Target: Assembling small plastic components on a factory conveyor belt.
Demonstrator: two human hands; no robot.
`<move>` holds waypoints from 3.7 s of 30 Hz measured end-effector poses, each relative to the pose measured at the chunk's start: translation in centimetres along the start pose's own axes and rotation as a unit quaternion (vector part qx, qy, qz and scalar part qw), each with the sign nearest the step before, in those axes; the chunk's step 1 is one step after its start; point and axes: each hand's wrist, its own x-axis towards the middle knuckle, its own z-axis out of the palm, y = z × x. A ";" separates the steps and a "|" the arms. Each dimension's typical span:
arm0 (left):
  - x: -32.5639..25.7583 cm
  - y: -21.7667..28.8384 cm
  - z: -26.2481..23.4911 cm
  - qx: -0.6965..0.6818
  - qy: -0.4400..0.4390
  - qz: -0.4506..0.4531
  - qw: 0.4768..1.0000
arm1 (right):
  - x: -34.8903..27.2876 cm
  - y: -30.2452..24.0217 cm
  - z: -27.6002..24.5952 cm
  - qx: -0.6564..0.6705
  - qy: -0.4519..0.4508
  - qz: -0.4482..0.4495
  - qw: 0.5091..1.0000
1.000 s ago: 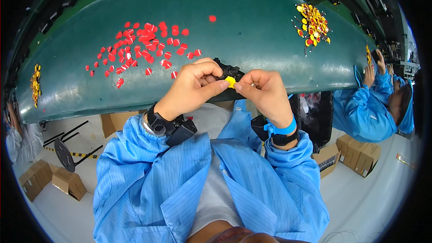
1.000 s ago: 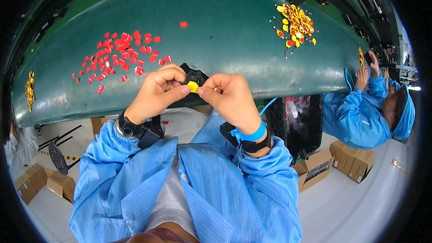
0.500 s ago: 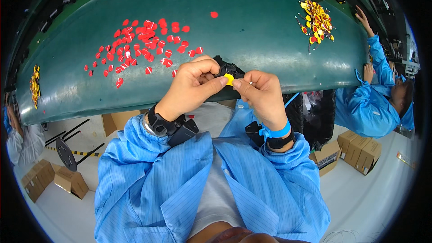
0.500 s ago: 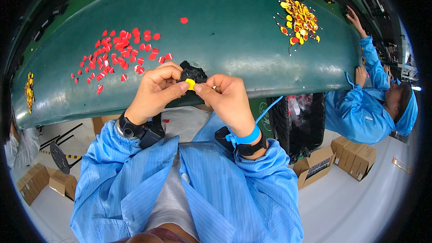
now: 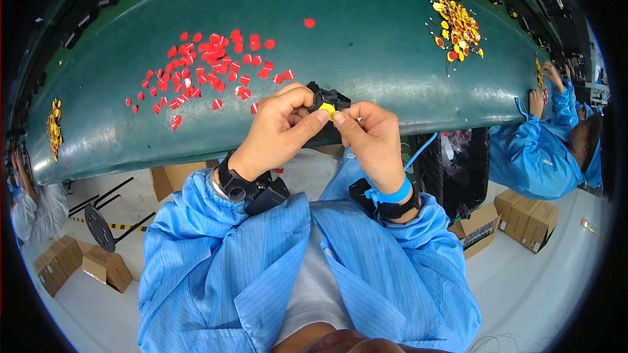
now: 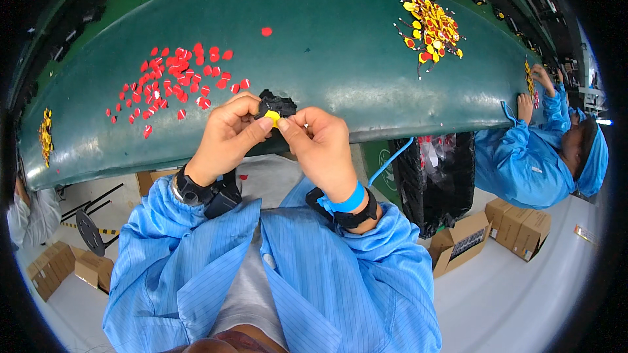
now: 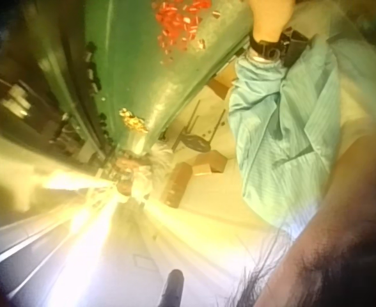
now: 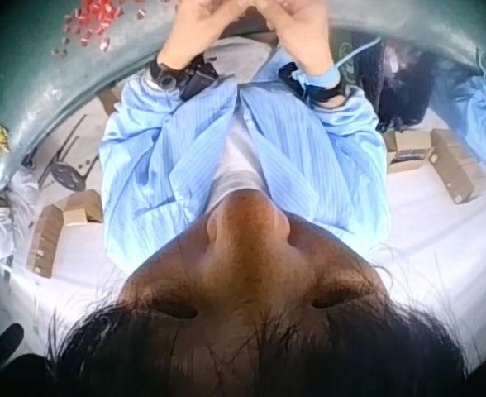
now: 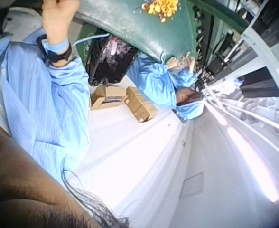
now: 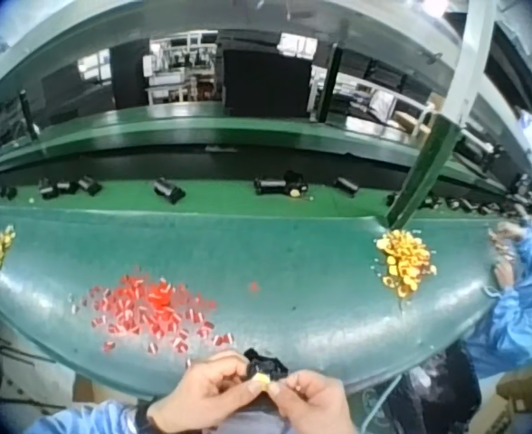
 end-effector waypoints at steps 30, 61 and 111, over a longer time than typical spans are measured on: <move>0.1 -0.2 -0.3 -0.040 0.029 -0.061 0.997 | 0.5 0.5 0.6 0.086 -0.054 0.006 0.995; -0.5 0.0 0.9 0.033 0.077 -0.017 0.996 | 0.3 1.1 1.1 0.055 -0.013 -0.003 0.998; 7.2 10.2 -9.2 0.423 -0.010 0.119 0.898 | 20.6 -7.2 -19.8 -0.197 0.271 -0.223 0.915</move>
